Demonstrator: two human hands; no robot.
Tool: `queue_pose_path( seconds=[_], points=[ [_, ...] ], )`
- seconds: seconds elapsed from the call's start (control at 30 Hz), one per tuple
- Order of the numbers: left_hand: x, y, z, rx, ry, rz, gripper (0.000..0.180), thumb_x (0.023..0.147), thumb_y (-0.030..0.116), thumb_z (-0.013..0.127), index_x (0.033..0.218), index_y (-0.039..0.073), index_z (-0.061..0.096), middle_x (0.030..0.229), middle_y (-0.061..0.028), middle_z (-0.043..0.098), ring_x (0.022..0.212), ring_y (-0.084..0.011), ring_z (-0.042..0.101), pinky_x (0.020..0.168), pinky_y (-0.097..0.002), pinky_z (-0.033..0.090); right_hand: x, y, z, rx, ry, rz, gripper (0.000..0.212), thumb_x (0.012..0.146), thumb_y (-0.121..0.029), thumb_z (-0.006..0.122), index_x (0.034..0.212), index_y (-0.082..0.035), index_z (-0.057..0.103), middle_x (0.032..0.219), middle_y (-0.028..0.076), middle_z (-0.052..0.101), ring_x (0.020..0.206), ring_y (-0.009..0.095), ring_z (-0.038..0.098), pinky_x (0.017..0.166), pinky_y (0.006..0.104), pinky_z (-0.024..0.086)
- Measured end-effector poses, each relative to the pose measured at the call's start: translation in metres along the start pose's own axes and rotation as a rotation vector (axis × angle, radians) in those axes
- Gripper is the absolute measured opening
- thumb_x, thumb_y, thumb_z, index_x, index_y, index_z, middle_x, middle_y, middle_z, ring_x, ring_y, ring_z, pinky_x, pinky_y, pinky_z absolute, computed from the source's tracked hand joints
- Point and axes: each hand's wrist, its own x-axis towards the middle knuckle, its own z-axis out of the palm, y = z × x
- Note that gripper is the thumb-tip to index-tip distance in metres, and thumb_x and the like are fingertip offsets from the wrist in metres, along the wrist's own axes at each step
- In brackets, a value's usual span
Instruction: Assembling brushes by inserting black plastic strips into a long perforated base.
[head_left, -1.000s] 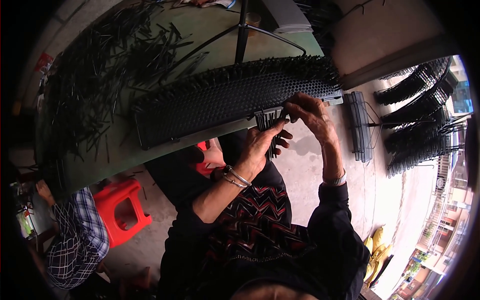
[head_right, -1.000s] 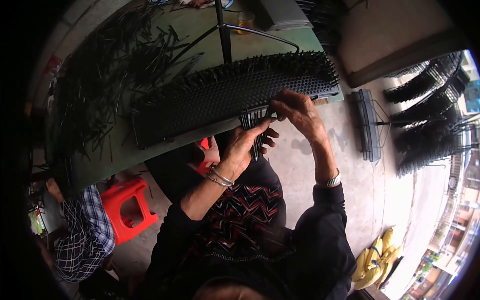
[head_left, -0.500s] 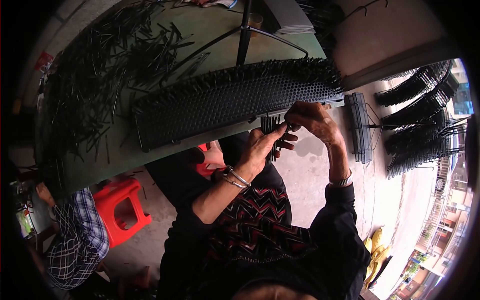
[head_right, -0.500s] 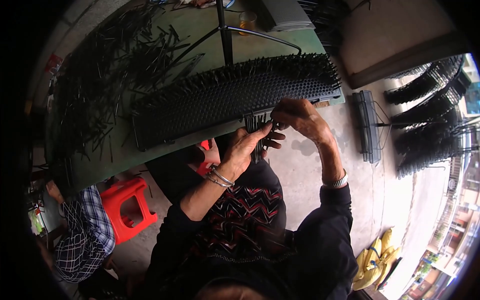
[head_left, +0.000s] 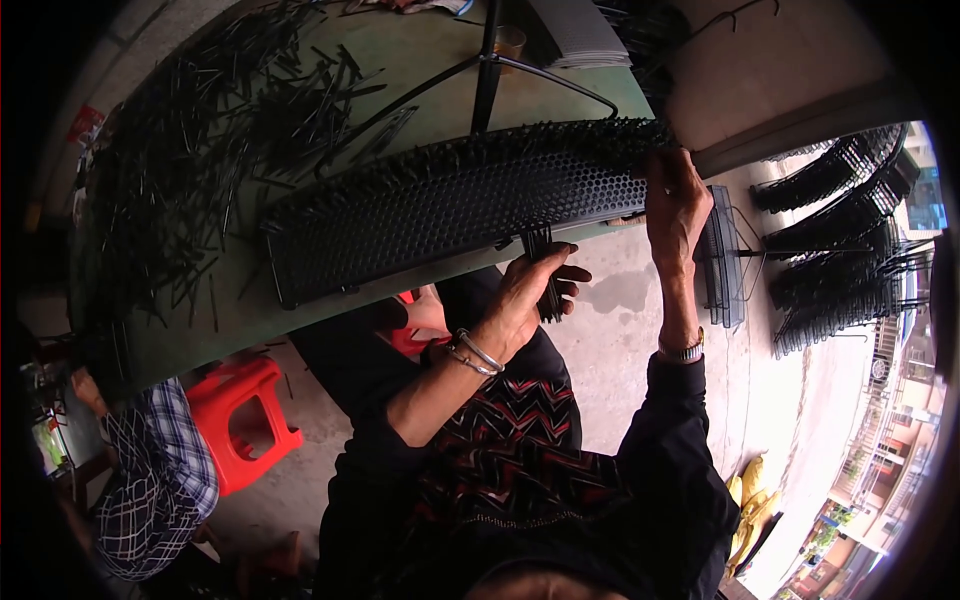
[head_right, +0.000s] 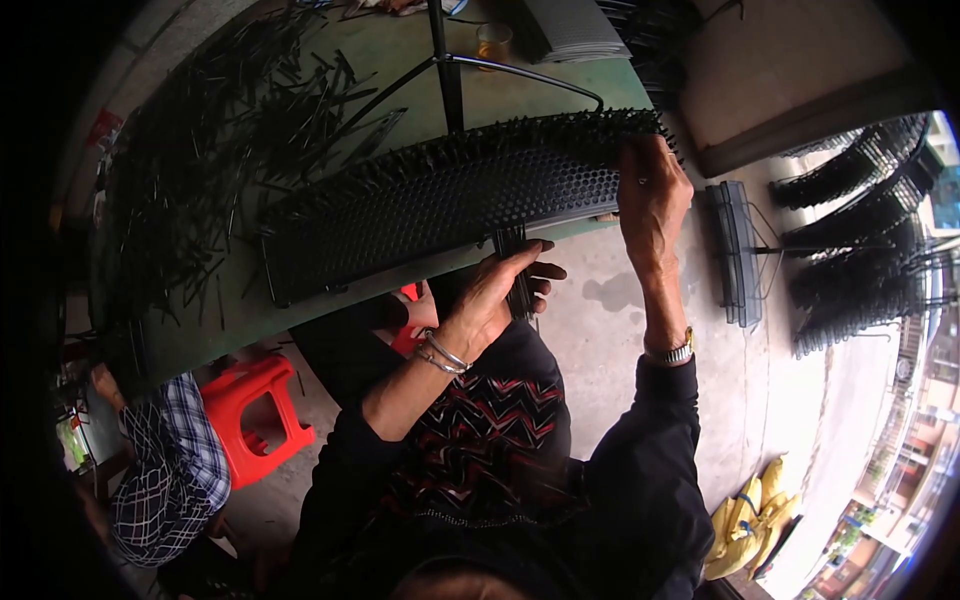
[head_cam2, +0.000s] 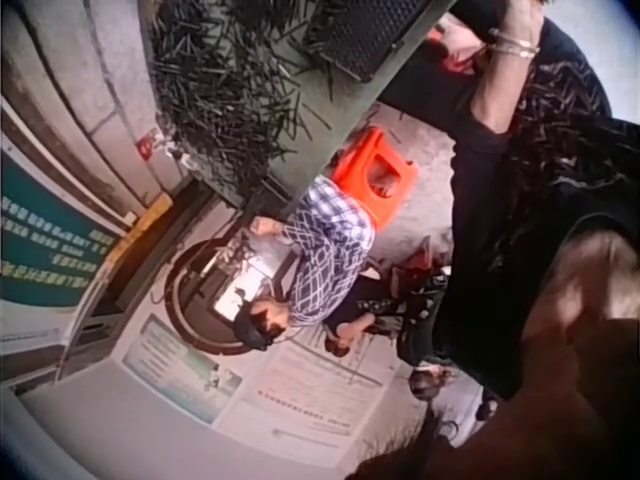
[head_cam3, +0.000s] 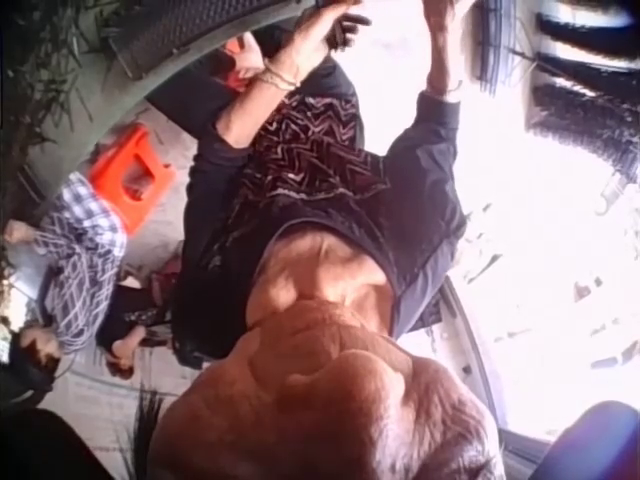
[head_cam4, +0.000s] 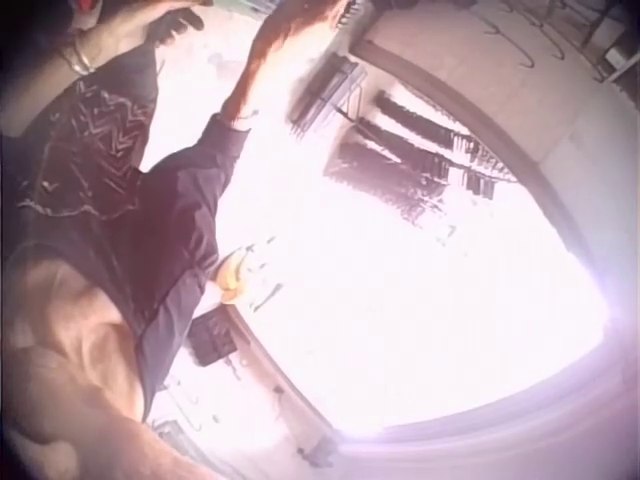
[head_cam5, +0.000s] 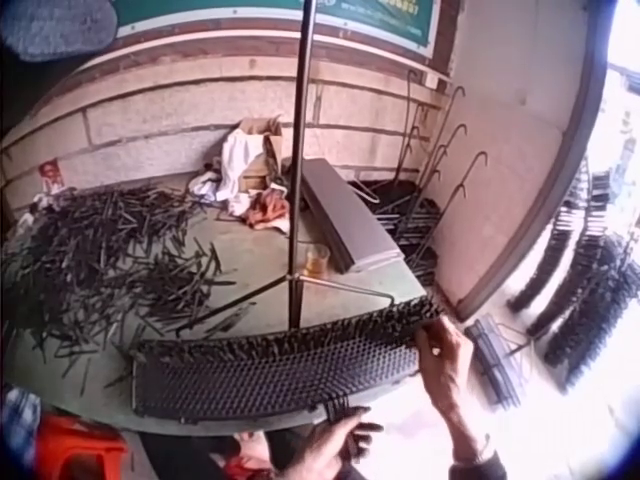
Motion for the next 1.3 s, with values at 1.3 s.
queue_pose_path(
  seconds=[1.3],
  points=[
    [-0.005, 0.003, -0.001, -0.114, 0.039, 0.016, 0.025, 0.095, 0.028, 0.056, 0.107, 0.006, 0.058, 0.082, -0.0086, 0.062, 0.063, -0.0123, 0.054, 0.054, -0.0270, 0.046, 0.020, 0.004, 0.038, -0.065, -0.219, -0.161, 0.004, 0.087, -0.006, 0.058, 0.088, -0.002, 0.058, 0.080, 0.017, 0.061, 0.071, 0.035, 0.061, 0.062, 0.0385, 0.047]
  ],
)
